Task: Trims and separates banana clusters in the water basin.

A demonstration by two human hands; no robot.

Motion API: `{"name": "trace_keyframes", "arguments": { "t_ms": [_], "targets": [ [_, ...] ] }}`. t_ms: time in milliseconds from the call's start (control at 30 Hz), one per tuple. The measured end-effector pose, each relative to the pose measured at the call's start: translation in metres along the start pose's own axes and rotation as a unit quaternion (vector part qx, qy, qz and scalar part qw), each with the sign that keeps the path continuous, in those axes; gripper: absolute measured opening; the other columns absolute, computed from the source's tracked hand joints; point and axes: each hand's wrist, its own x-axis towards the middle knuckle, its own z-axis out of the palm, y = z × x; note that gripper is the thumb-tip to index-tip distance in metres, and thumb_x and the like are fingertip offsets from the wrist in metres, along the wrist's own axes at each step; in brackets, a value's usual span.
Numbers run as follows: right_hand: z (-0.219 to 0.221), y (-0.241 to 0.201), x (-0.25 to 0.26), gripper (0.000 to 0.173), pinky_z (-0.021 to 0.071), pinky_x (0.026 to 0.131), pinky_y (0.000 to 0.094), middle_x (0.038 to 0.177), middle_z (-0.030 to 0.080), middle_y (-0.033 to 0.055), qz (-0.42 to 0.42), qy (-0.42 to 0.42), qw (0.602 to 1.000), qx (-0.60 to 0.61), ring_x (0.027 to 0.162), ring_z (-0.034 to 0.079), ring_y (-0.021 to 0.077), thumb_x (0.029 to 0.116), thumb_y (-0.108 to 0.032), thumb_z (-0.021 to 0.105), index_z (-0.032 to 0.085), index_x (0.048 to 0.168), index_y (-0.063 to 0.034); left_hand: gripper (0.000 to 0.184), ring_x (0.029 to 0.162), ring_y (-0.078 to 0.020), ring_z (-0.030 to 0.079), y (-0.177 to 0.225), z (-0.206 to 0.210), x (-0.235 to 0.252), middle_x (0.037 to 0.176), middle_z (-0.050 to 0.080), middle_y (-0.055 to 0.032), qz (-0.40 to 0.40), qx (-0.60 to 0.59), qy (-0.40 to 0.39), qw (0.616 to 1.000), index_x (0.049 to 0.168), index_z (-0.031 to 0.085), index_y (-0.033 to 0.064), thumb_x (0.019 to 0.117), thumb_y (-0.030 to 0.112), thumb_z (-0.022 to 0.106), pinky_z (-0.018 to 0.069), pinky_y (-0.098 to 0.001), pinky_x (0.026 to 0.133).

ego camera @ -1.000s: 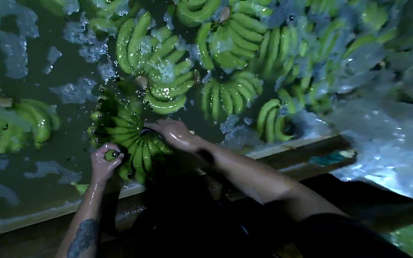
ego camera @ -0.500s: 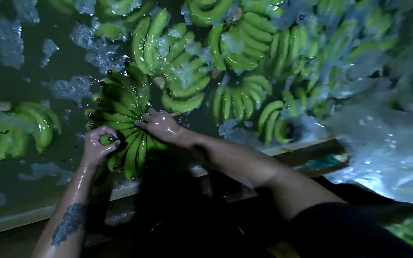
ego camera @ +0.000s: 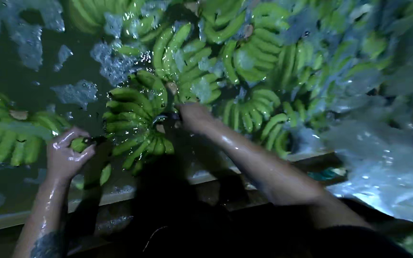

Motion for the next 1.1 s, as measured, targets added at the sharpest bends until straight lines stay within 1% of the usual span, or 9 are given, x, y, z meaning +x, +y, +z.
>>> {"name": "trace_keyframes", "arguments": {
  "t_ms": [100,167,233,367,467,533,633,800,1100],
  "targets": [
    [0.093,0.041,0.026,0.054,0.0572,0.08,0.0554,0.116,0.067,0.0246,0.057,-0.07,0.973,0.213,0.092,0.068,0.0363,0.1019,-0.037,0.065,0.055,0.145,-0.0066,0.039,0.106,-0.0469,0.063,-0.037,0.01,-0.035,0.114,0.064,-0.0321,-0.11,0.07,0.029,0.991,0.115,0.065,-0.0074,0.0845,0.016,0.072,0.0476,-0.0648,0.092],
    [0.148,0.039,0.036,0.058,0.0516,0.074,0.0412,0.113,0.061,0.02,0.104,-0.117,0.922,0.353,0.082,0.059,0.0244,0.1063,-0.043,0.055,0.043,0.153,-0.0103,0.063,0.139,-0.0511,0.041,-0.039,0.037,-0.06,0.146,0.043,-0.0375,-0.187,0.061,0.102,0.975,0.141,0.05,-0.0077,0.0882,0.016,0.075,0.0343,-0.0597,0.115],
    [0.178,0.021,0.044,0.052,0.0492,0.103,0.0495,0.132,0.062,0.0251,0.138,-0.088,0.902,0.399,0.116,0.063,0.0332,0.1059,-0.033,0.058,0.051,0.147,-0.0014,0.086,0.15,-0.0446,0.026,-0.019,0.072,-0.086,0.159,0.024,-0.0362,-0.284,-0.03,0.158,0.945,0.156,0.025,-0.0086,0.0911,0.022,0.073,0.0257,-0.0494,0.123],
    [0.198,-0.001,0.049,0.054,0.0399,0.115,0.048,0.141,0.056,0.0304,0.079,-0.072,0.894,0.436,0.133,0.055,0.0377,0.1047,-0.02,0.06,0.044,0.148,0.0086,0.075,0.142,-0.0318,0.041,0.034,0.154,-0.117,0.16,0.033,-0.0234,-0.547,-0.302,0.161,0.764,0.161,0.016,0.0037,0.1052,0.035,0.056,0.0394,-0.049,0.113],
    [0.18,-0.007,0.038,0.052,0.0436,0.112,0.0429,0.136,0.06,0.0289,-0.043,-0.09,0.898,0.428,0.127,0.059,0.0327,0.104,-0.022,0.061,0.048,0.144,0.0091,0.059,0.118,-0.0246,0.06,0.021,0.194,-0.105,0.136,0.058,-0.0159,-0.613,-0.442,0.168,0.633,0.148,0.043,0.0094,0.1081,0.051,0.035,0.0527,-0.0465,0.092],
    [0.152,-0.005,0.027,0.056,0.0484,0.105,0.0439,0.128,0.063,0.0272,-0.066,-0.098,0.902,0.416,0.116,0.062,0.0308,0.1,-0.03,0.068,0.053,0.139,0.0075,0.066,0.118,-0.027,0.059,-0.016,0.207,-0.093,0.135,0.057,-0.0124,-0.606,-0.554,0.229,0.523,0.146,0.043,0.0174,0.1027,0.065,0.031,0.0531,-0.0544,0.09],
    [0.109,0.008,0.018,0.064,0.0494,0.1,0.0559,0.125,0.064,0.0272,-0.018,-0.128,0.948,0.292,0.115,0.064,0.0384,0.1026,-0.048,0.059,0.049,0.143,0.0006,0.06,0.123,-0.0302,0.054,-0.046,0.2,-0.077,0.141,0.052,-0.0139,-0.577,-0.562,0.281,0.522,0.149,0.039,0.0168,0.1061,0.057,0.029,0.0487,-0.0597,0.094],
    [0.099,0.018,0.024,0.043,0.0475,0.103,0.0611,0.128,0.066,0.0242,0.025,-0.042,0.963,0.264,0.119,0.063,0.0407,0.1106,-0.034,0.046,0.058,0.142,-0.0074,0.038,0.09,-0.0294,0.066,-0.036,0.158,-0.067,0.109,0.061,-0.0161,-0.553,-0.543,0.222,0.592,0.13,0.049,0.0088,0.1064,0.038,0.041,0.0584,-0.0499,0.071],
    [0.094,-0.019,0.021,0.038,0.0534,0.084,0.0608,0.111,0.066,0.0284,0.15,0.081,0.911,0.377,0.102,0.066,0.0454,0.1122,-0.031,0.042,0.055,0.132,-0.0015,0.033,0.106,-0.031,0.064,0.055,0.122,-0.041,0.12,0.059,-0.0164,-0.521,-0.6,0.247,0.554,0.133,0.046,0.0077,0.1069,0.027,0.043,0.0584,-0.0495,0.086]
  ]
}}
